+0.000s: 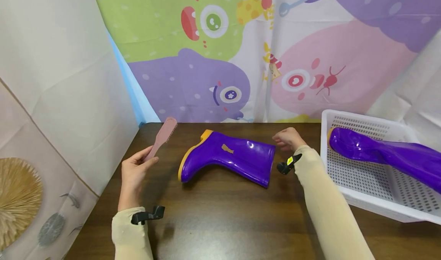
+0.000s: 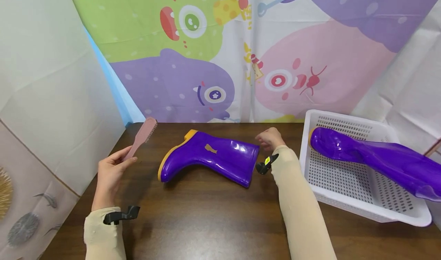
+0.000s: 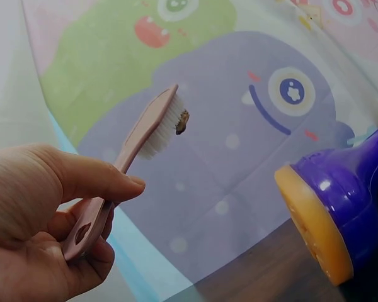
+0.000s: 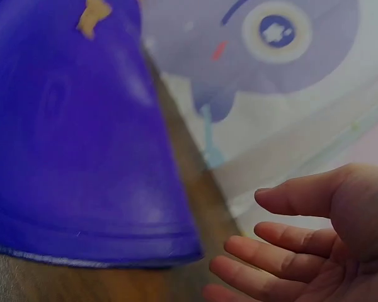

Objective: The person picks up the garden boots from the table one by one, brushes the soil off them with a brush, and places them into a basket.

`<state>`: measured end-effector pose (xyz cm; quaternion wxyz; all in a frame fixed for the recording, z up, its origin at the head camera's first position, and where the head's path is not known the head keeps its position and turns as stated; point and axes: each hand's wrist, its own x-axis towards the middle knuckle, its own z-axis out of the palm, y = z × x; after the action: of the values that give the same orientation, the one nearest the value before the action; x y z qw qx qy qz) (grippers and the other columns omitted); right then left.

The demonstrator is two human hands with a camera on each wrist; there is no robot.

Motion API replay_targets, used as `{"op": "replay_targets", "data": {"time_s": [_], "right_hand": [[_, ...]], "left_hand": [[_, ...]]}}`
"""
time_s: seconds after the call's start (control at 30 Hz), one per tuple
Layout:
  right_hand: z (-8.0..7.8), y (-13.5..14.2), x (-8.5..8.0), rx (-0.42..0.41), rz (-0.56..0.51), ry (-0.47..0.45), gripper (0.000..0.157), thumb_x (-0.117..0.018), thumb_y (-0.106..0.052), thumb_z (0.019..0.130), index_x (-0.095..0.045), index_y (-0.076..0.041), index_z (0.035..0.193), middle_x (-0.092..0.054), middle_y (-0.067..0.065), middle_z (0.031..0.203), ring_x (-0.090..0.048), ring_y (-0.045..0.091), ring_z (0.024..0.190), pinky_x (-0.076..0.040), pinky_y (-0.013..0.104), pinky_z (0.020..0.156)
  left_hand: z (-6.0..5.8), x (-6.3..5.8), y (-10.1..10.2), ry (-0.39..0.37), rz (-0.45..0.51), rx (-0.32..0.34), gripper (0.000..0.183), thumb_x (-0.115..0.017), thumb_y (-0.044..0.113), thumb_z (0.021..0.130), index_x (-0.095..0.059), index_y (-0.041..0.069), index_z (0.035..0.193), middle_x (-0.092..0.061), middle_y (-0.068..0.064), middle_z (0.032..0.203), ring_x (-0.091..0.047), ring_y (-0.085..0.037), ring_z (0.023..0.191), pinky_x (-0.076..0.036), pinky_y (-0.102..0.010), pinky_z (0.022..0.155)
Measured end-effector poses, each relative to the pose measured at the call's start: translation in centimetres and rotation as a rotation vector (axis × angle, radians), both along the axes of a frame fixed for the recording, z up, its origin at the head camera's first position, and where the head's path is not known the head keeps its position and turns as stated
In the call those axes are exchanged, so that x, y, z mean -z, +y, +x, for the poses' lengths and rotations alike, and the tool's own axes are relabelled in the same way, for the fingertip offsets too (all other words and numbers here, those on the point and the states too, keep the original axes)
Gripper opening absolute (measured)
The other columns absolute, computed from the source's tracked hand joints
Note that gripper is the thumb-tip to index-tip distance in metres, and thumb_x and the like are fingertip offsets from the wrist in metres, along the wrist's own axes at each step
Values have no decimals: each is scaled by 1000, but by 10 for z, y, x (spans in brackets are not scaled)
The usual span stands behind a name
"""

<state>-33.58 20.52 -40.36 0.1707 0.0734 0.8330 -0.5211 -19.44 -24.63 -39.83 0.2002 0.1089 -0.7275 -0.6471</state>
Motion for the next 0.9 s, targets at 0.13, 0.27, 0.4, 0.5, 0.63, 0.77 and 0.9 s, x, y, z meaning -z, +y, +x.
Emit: {"op": "replay_targets", "data": {"time_s": [0.13,0.27,0.4,0.5,0.63,0.77,0.9], "right_hand": [[-3,2,9,50,38,-51,40,-56,-13,87,-48,11,119,-51,27,121,-50,38,112,-46,48,85],[-5,5,16,64,41,-93,41,-56,-14,88,-47,11,119,-53,24,114,-51,38,110,-47,46,84],[-8,2,19,13,37,-107,44,-58,-17,87,-45,11,119,-54,23,111,-53,36,105,-47,44,83],[-8,0,20,-11,48,-121,37,-60,-18,86,-47,8,110,-54,20,103,-56,30,93,-48,42,82],[-10,-3,21,-27,97,-129,25,-66,-15,82,-48,-1,90,-54,9,79,-55,17,71,-51,35,75],[-14,-5,22,-37,154,-130,24,-71,-11,78,-49,-2,83,-50,2,63,-52,12,60,-51,30,67],[-14,-5,23,-17,192,-117,26,-73,-11,76,-52,1,84,-51,3,65,-53,14,62,-52,30,66]], "left_hand": [[-3,6,-1,10,17,21,39,-73,-5,73,-64,-3,111,-64,8,85,-52,-13,79,-45,-17,62],[-4,10,-2,-4,21,18,40,-72,-5,73,-64,-3,111,-63,9,85,-53,-12,80,-45,-17,62],[-5,12,-4,-27,-8,15,40,-72,-3,74,-63,-2,113,-63,7,89,-53,-11,80,-45,-17,63],[-5,12,-2,-51,-32,25,40,-72,-1,75,-63,-1,114,-63,1,95,-52,-11,82,-44,-17,65],[-7,15,-1,-83,-54,20,39,-72,0,76,-64,1,114,-62,-3,99,-51,-12,84,-44,-18,67],[-9,19,-2,-83,-40,17,38,-72,-1,76,-64,1,113,-62,-1,97,-51,-14,85,-44,-17,66],[-9,21,-3,-74,-21,18,39,-72,-2,75,-65,0,113,-63,-1,95,-52,-16,86,-45,-17,65]]}}
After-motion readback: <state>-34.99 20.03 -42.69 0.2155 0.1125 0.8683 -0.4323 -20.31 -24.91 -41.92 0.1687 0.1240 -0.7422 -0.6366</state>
